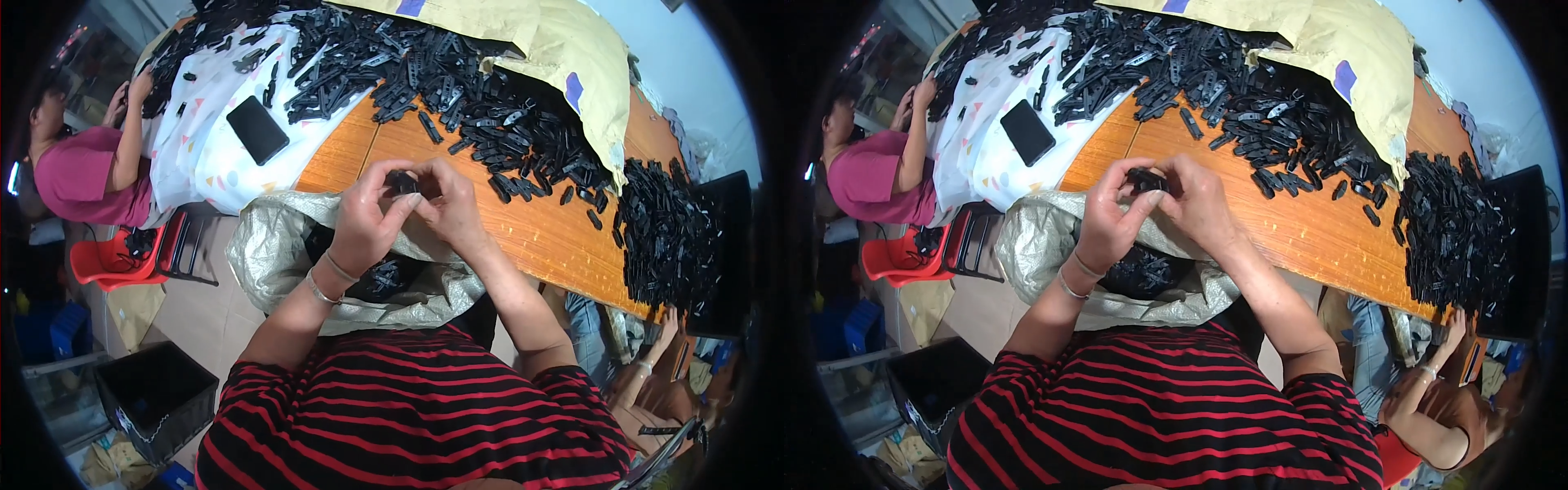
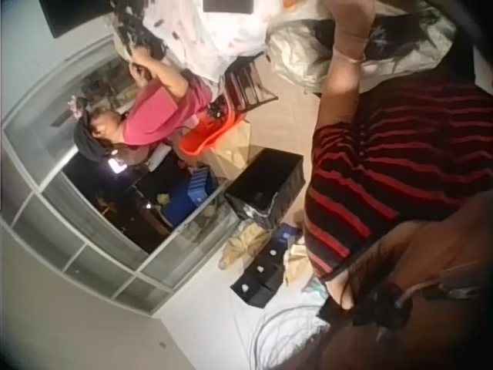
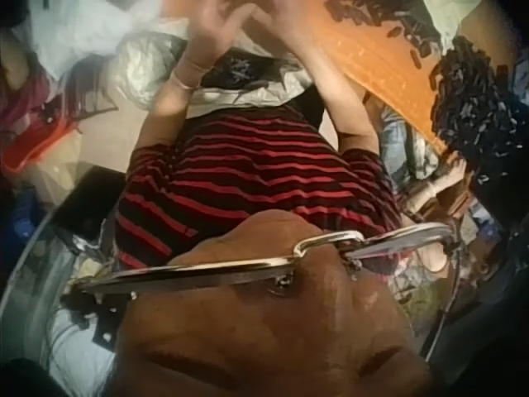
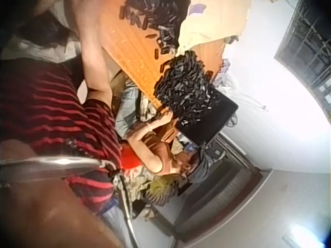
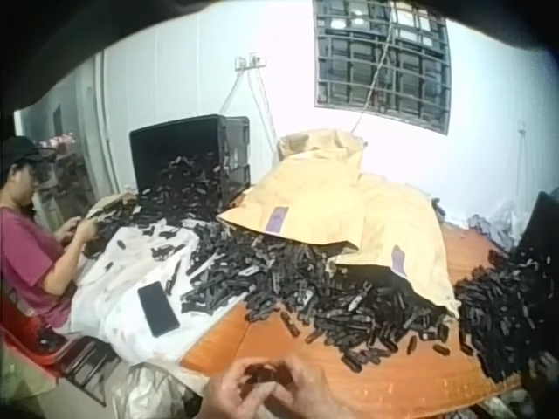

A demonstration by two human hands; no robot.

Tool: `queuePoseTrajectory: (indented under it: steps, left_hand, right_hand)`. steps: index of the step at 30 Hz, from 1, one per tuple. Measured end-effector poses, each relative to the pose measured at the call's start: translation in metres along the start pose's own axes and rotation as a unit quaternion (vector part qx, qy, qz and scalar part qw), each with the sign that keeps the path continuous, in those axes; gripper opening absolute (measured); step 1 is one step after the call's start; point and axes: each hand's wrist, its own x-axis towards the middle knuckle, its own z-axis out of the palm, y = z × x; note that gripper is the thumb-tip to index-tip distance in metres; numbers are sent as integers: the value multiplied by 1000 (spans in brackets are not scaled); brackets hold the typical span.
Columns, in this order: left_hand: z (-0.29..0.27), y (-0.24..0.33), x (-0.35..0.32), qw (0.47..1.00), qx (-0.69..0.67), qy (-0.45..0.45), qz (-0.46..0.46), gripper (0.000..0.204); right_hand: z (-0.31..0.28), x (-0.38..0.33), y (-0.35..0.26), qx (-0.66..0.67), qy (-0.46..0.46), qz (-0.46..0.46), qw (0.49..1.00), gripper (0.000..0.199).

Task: Pick up small black plastic parts from the table, inspect them, and place them into a collection bag.

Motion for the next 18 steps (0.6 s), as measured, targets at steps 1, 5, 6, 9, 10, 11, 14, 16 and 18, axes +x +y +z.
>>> queuePoseTrajectory:
  steps: [1, 5, 6, 9, 10, 11, 14, 16, 18]
  left_hand:
    - [-2, 0, 0, 999, 0, -20, -25, 23]
    - [-15, 9, -1, 994, 50, -51, -81, 14]
    - [-17, 12, -2, 991, 76, -60, -90, 11]
    - [-32, 6, -10, 990, 86, -68, -93, 7]
    - [-41, 6, -14, 982, 128, -93, -99, 10]
    - [-50, 8, -16, 973, 168, -130, -87, 14]
    - [-71, 17, -22, 924, 297, -241, 15, 10]
    - [-65, 25, -13, 929, 298, -219, 16, 9]
    - [-51, 23, 6, 933, 296, -202, 22, 10]
  right_hand:
    - [1, 0, 1, 4, 15, -12, 1000, 32]
    - [1, -7, -15, 23, -56, 43, 997, 32]
    - [2, -8, -19, 23, -55, 44, 997, 32]
    - [-5, -8, -31, 87, -194, 119, 970, 32]
    - [-9, -8, -26, 88, -194, 119, 970, 32]
    - [-14, -6, -20, 77, -223, 90, 968, 31]
    - [-37, 5, 12, -48, -182, 67, 980, 23]
    - [-58, 19, 31, -230, -86, -4, 969, 16]
    - [-72, 27, 52, -378, -30, -40, 925, 15]
